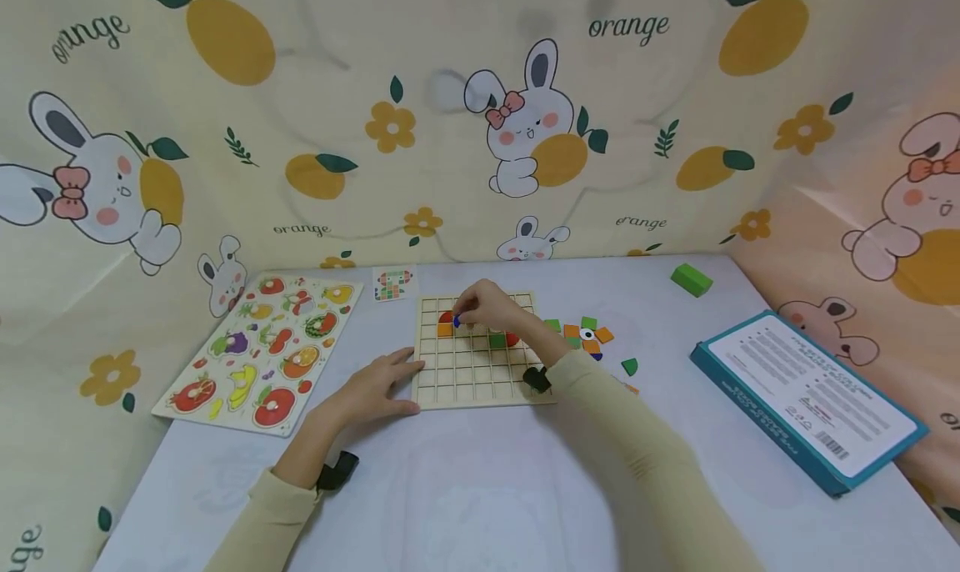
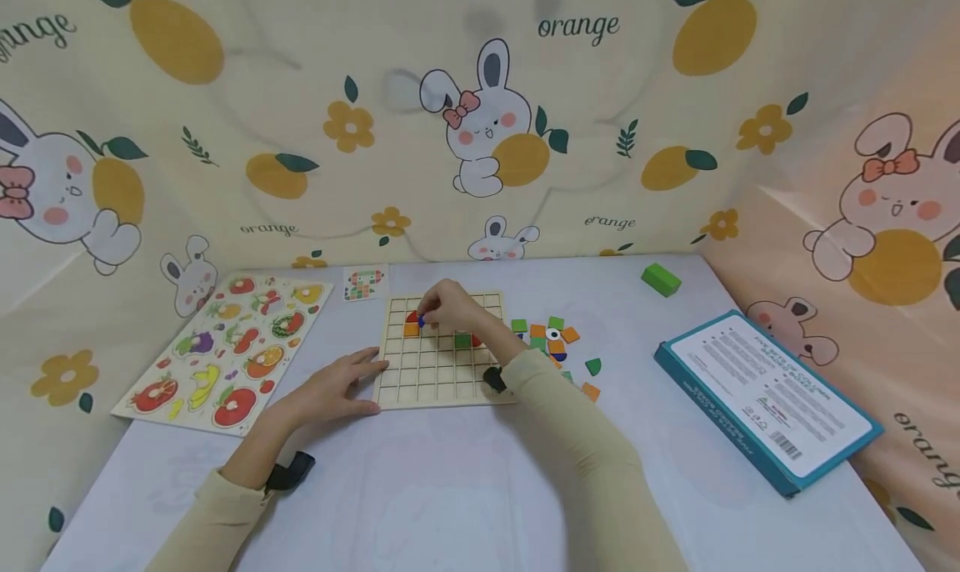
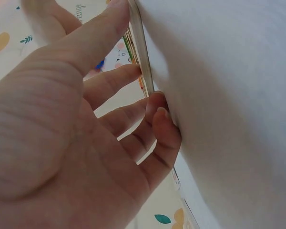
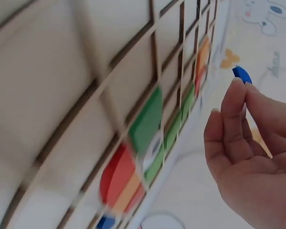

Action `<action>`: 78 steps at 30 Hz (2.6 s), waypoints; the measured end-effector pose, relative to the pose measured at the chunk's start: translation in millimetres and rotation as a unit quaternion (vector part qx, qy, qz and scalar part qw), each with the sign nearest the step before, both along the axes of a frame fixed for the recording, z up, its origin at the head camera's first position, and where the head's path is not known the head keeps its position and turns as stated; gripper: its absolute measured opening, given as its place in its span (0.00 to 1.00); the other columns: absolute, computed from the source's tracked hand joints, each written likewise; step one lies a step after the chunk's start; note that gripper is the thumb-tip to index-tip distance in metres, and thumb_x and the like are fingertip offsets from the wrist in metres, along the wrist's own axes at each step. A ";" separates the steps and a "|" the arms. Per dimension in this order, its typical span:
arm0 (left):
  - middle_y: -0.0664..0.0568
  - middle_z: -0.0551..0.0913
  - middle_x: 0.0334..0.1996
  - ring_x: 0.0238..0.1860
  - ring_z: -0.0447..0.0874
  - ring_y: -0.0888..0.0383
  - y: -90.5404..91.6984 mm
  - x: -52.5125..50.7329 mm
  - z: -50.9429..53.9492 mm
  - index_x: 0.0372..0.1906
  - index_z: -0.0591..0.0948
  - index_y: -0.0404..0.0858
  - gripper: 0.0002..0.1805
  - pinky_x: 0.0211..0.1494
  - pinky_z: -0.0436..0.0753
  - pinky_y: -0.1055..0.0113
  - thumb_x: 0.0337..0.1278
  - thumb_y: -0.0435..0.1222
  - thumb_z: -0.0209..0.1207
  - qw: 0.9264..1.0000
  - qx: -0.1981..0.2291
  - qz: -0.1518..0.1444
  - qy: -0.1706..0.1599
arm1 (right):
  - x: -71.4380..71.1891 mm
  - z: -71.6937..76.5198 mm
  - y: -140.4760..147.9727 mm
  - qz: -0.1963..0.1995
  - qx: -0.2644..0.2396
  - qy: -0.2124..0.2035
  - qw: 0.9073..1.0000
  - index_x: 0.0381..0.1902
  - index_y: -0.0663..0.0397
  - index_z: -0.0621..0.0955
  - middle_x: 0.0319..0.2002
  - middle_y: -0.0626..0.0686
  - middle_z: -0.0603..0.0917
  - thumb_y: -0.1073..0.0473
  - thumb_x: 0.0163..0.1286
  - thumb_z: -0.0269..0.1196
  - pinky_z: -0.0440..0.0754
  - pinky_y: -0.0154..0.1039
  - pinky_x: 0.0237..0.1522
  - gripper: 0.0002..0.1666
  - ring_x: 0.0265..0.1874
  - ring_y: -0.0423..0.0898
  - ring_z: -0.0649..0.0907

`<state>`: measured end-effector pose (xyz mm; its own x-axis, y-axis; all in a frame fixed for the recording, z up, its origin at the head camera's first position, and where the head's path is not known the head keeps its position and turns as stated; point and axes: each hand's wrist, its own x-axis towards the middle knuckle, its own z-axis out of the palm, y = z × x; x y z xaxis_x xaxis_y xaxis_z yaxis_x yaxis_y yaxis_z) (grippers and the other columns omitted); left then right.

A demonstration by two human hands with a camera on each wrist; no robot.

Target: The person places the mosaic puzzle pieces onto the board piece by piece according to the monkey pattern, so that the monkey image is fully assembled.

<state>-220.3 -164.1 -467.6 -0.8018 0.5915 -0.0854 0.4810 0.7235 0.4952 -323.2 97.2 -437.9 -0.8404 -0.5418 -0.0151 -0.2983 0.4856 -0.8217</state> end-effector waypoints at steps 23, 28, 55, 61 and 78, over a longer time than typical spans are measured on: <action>0.35 0.59 0.74 0.73 0.59 0.35 -0.5 -0.2 1.3 0.72 0.70 0.37 0.40 0.70 0.65 0.40 0.57 0.50 0.69 1.000 -0.002 -0.006 0.000 | -5.5 -14.8 -48.6 0.023 0.176 0.092 0.980 0.50 0.57 0.85 0.40 0.53 0.81 0.64 0.68 0.67 0.77 0.37 0.40 0.14 0.38 0.46 0.77; 0.35 0.59 0.75 0.73 0.59 0.35 0.2 -0.1 0.8 0.72 0.70 0.38 0.40 0.70 0.65 0.39 0.57 0.50 0.69 1.000 -0.003 -0.005 0.000 | 12.5 -16.4 -42.7 0.046 0.314 0.259 0.912 0.61 0.49 0.81 0.59 0.53 0.77 0.48 0.72 0.64 0.75 0.50 0.57 0.23 0.57 0.51 0.75; 0.35 0.60 0.74 0.72 0.61 0.34 -0.1 1.1 1.4 0.71 0.71 0.37 0.40 0.69 0.67 0.40 0.57 0.49 0.69 1.000 0.005 -0.003 0.001 | 53.9 -12.0 -15.8 0.089 0.409 0.211 0.884 0.75 0.47 0.68 0.79 0.51 0.54 0.35 0.78 0.46 0.45 0.67 0.73 0.36 0.78 0.55 0.48; 0.36 0.59 0.75 0.72 0.60 0.35 0.6 0.2 -0.4 0.72 0.70 0.39 0.41 0.69 0.67 0.41 0.56 0.50 0.69 1.000 -0.005 0.005 0.000 | 61.6 -6.1 30.7 0.058 0.367 0.183 0.910 0.75 0.53 0.66 0.79 0.58 0.52 0.39 0.77 0.52 0.43 0.71 0.71 0.37 0.78 0.60 0.46; 0.37 0.58 0.76 0.73 0.58 0.36 1.6 1.0 0.0 0.72 0.70 0.39 0.41 0.70 0.65 0.41 0.55 0.50 0.70 1.000 -0.007 0.015 -0.009 | 53.8 -4.3 175.0 -0.106 0.307 0.066 0.944 0.49 0.57 0.85 0.41 0.57 0.80 0.74 0.63 0.62 0.70 0.60 0.52 0.18 0.43 0.56 0.76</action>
